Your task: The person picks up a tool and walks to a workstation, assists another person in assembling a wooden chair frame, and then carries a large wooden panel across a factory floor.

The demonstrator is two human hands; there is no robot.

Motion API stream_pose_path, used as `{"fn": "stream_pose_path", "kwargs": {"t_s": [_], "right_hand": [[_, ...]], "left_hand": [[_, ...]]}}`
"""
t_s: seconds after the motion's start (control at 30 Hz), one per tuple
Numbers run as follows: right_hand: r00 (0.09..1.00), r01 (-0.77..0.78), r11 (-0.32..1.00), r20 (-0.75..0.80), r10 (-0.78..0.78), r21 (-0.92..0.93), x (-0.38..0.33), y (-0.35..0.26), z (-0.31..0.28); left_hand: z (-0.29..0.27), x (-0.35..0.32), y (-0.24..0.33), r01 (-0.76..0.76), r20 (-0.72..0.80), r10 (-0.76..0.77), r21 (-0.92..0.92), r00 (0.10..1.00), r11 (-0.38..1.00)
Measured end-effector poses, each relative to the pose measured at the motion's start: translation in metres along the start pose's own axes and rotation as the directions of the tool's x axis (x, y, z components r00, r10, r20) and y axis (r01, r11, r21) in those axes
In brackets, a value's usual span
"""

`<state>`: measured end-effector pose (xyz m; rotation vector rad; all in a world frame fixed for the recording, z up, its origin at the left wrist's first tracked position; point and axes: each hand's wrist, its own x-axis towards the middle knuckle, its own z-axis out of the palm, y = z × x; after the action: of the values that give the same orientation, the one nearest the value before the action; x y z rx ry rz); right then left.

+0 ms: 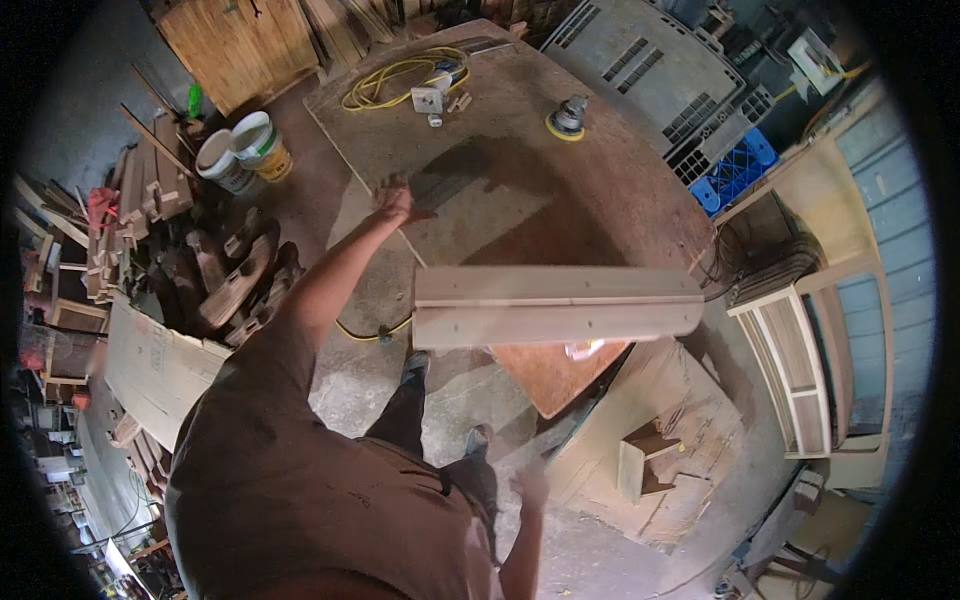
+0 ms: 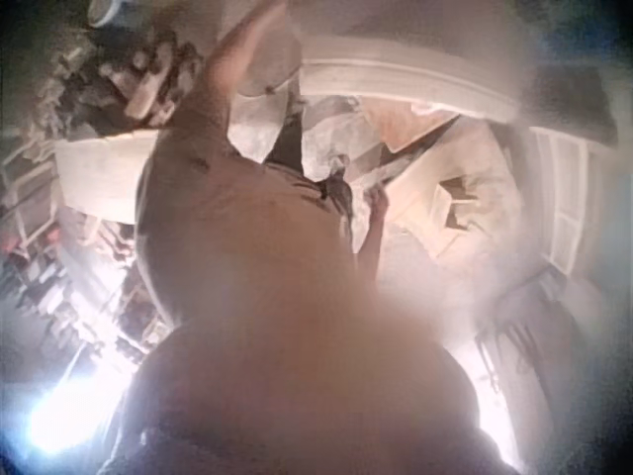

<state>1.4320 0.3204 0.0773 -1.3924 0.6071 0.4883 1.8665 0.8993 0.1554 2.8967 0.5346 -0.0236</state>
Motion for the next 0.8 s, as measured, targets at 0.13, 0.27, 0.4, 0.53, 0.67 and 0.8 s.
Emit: {"fn": "stream_pose_path", "kwargs": {"t_s": [0.13, 0.27, 0.4, 0.53, 0.67, 0.8], "right_hand": [[0.960, -0.153, 0.961, -0.195, 0.200, 0.231, -0.061, 0.078, -0.016], [0.887, -0.336, 0.885, -0.209, 0.412, 0.322, -0.067, 0.082, 0.019], [0.995, -0.031, 0.999, -0.093, 0.029, -0.019, -0.054, 0.033, 0.075], [0.997, -0.028, 0.978, -0.064, 0.042, 0.207, -0.027, -0.057, 0.080], [0.981, 0.154, 0.986, -0.105, -0.160, -0.070, -0.033, -0.140, 0.085], [0.951, -0.110, 0.983, -0.273, 0.146, 0.145, 0.007, -0.175, -0.008]], "left_hand": [[0.028, 0.066, 0.023, -0.111, 0.136, 0.112, -0.017, 0.984, 0.994], [0.018, 0.062, 0.013, -0.011, 0.165, 0.033, -0.130, 0.986, 0.991], [-0.008, 0.040, 0.007, -0.003, 0.252, 0.039, -0.143, 0.967, 0.990], [-0.020, 0.017, -0.010, 0.048, 0.231, -0.002, -0.193, 0.973, 0.980], [-0.016, 0.004, -0.066, 0.129, 0.264, -0.035, -0.350, 0.964, 0.928], [-0.053, 0.021, -0.086, -0.080, 0.177, 0.139, -0.307, 0.974, 0.948]]}}
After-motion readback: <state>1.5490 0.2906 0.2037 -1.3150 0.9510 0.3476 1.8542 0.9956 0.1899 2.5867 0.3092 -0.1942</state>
